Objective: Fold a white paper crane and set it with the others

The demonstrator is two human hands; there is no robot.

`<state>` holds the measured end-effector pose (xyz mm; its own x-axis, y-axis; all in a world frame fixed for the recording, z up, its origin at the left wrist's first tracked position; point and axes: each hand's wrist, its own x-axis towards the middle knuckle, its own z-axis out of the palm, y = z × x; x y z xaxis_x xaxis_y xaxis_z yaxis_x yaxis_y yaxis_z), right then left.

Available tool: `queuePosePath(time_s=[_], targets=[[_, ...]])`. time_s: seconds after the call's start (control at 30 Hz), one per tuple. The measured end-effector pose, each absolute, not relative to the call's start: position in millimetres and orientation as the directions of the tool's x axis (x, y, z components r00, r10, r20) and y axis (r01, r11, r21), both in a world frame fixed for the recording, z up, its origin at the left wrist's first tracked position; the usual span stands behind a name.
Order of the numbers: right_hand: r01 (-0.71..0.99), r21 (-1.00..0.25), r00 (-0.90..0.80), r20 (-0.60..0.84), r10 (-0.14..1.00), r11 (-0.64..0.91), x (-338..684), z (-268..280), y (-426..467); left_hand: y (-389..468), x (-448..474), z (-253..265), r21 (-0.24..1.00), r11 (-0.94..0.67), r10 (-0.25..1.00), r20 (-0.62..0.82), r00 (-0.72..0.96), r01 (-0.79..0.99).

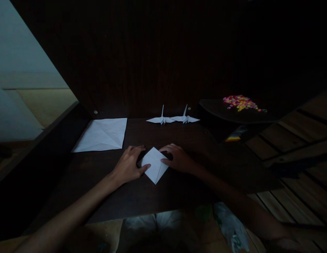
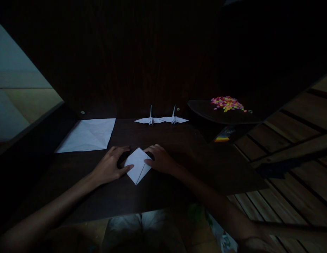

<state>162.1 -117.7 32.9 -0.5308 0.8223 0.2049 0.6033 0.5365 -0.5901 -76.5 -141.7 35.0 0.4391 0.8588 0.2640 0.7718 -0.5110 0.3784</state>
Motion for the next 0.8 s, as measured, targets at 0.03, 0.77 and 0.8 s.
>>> queuePosePath(time_s=[0.03,0.77,0.8], targets=[[0.618,-0.576,-0.533,0.194,0.824,0.535,160.2,33.6,-113.4,-137.8,-76.7,38.0,0.371,-0.521,0.853,0.236,0.465,0.769],[0.404,-0.855,-0.473,0.11,0.874,0.326,153.9,18.8,-94.7,-124.2,-64.7,28.9,0.922,-0.174,0.952,0.068,0.297,0.347],[0.369,-0.879,-0.465,0.105,0.879,0.301,153.9,19.2,-95.0,-124.2,-64.3,29.7,0.947,-0.148,0.956,0.063,0.286,0.286]])
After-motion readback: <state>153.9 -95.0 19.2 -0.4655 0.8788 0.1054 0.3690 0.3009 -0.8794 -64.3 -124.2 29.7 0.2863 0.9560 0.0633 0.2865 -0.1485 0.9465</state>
